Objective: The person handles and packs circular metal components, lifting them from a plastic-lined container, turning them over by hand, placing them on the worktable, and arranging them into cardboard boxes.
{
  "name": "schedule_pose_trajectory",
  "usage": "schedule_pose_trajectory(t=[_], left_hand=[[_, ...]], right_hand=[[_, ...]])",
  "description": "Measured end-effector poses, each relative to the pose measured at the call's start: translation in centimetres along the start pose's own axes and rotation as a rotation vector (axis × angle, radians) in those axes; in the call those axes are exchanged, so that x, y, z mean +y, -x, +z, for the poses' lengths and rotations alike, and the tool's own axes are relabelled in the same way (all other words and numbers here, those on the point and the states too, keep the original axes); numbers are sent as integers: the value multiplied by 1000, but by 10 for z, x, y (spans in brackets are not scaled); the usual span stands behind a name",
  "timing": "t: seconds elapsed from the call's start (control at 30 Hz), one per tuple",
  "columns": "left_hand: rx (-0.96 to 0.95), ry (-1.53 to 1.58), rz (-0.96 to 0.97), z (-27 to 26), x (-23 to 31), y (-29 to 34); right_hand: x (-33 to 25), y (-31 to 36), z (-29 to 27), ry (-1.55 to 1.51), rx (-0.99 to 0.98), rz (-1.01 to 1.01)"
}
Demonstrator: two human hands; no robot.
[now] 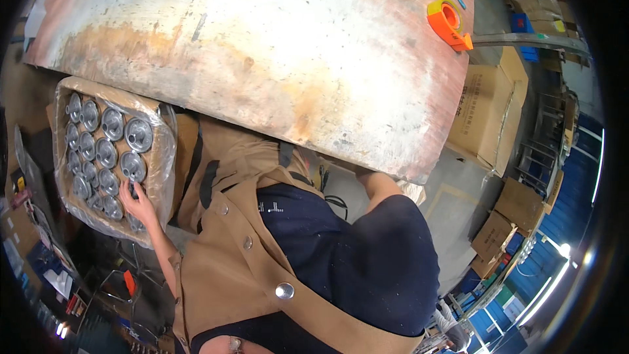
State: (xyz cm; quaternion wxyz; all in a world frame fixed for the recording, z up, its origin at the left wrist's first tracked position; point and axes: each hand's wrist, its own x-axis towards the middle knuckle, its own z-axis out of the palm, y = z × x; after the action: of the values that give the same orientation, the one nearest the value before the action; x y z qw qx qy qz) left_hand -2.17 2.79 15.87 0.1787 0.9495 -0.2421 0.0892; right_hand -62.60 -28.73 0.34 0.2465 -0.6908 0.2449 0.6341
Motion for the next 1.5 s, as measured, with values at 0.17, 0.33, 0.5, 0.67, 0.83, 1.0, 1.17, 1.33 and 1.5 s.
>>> schedule_pose_trajectory(t=[0.17,0.33,0.5,0.67,0.83,1.0,1.17,1.33,1.5], left_hand=[[4,-18,32,2,-3,-1],[0,-22,20,2,-4,-1],[-16,-32,1,2,-5,1],[-3,-23,-35,3,-4,0],[10,-3,-81,2,3,1],[53,16,-107,1,5,4],[90,27,-128,3,3,5],[124,-15,-124,1,6,5],[137,-6,-153,1,7,6]], right_hand=[[-9,-30,-1,-75,57,78],[-1,-32,8,-122,73,140],[4,-37,10,-152,86,190],[-20,-60,8,-198,124,153],[-81,-21,-28,-269,229,-47],[-116,106,-134,-157,332,-303],[-132,201,-235,-206,-391,-290],[-139,239,-369,-374,-223,-681],[-132,195,-554,-459,965,-537]])
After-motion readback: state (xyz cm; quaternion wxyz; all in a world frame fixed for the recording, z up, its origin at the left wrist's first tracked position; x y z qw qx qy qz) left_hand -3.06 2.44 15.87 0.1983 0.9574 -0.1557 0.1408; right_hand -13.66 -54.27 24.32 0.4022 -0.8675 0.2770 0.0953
